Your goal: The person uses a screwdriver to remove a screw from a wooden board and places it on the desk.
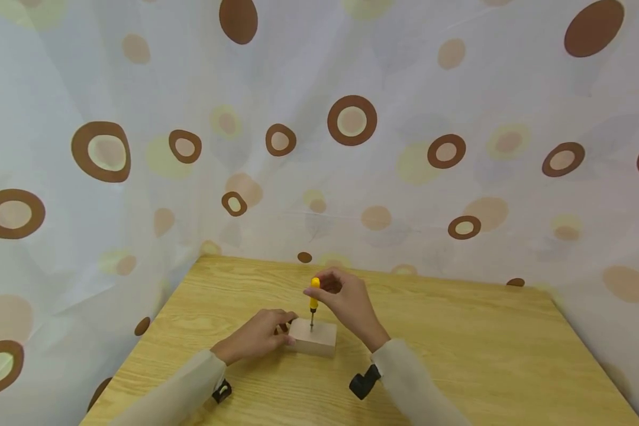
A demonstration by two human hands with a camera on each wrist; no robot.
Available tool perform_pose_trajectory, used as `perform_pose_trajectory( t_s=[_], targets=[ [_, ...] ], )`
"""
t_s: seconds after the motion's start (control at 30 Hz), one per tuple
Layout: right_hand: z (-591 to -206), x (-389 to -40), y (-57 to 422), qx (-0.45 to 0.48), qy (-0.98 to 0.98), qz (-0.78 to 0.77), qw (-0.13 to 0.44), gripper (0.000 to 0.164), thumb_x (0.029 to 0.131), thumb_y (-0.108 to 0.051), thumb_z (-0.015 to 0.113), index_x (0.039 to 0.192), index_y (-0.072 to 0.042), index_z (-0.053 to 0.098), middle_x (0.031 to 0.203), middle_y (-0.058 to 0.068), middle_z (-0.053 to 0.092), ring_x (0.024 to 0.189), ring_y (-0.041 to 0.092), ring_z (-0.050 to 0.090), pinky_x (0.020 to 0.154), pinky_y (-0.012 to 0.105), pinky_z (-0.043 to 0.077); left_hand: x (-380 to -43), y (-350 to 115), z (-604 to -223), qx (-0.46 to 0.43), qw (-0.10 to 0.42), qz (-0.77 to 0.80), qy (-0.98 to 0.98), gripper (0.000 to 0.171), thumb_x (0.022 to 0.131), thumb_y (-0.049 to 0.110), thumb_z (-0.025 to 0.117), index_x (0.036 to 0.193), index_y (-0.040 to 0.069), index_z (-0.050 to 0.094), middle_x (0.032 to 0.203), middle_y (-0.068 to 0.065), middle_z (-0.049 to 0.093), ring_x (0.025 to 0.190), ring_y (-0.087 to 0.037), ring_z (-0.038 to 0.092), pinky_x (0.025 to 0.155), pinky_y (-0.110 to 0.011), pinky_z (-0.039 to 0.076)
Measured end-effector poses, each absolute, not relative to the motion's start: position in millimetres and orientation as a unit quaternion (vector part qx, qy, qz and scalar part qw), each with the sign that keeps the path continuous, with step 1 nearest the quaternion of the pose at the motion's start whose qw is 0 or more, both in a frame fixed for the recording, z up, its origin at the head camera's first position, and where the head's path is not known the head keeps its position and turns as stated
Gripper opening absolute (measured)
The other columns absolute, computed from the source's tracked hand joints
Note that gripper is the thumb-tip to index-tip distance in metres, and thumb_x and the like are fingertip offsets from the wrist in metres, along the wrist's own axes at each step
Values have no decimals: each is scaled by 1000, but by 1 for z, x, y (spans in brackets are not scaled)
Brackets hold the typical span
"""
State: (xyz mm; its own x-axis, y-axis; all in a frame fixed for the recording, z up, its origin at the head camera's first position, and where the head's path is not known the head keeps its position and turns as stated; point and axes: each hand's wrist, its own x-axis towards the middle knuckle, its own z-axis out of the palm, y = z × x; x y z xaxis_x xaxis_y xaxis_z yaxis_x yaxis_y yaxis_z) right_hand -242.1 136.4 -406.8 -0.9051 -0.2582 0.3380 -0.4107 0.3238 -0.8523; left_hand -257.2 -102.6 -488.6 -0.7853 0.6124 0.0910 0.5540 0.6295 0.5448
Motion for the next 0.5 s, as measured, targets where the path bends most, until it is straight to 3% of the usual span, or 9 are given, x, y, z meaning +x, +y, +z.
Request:
perform_pose_trajectory(
  t_s=[0.17, 0.37, 0.5],
  targets=[
    [-405, -240, 132, 201, -820, 525, 102, 22, 89, -29, 83, 103, -13, 76, 94, -3, 75, 85, 16, 72, 78, 31, 58, -257, -102, -487, 324, 56, 288, 899, 52, 96, 27, 75, 137, -3, 62, 123, -8, 71, 97, -11, 68, 82, -23, 56],
    [-400, -238, 135, 243, -817, 519, 65, 15, 98, -18, 73, 112, -12, 75, 106, 1, 76, 95, 18, 73, 87, 31, 58, -257, -102, -488, 324, 56, 283, 901, 52, 95, 28, 76, 136, -2, 63, 122, -8, 71, 96, -10, 68, 81, -23, 56],
    [-397, -238, 138, 240, -824, 510, 49, 19, 100, -23, 71, 117, -15, 74, 110, 1, 74, 97, 17, 71, 87, 31, 58, -257, -101, -488, 321, 54, 283, 902, 51, 95, 28, 75, 136, -2, 63, 121, -7, 71, 96, -11, 68, 81, -24, 56]
  ],
)
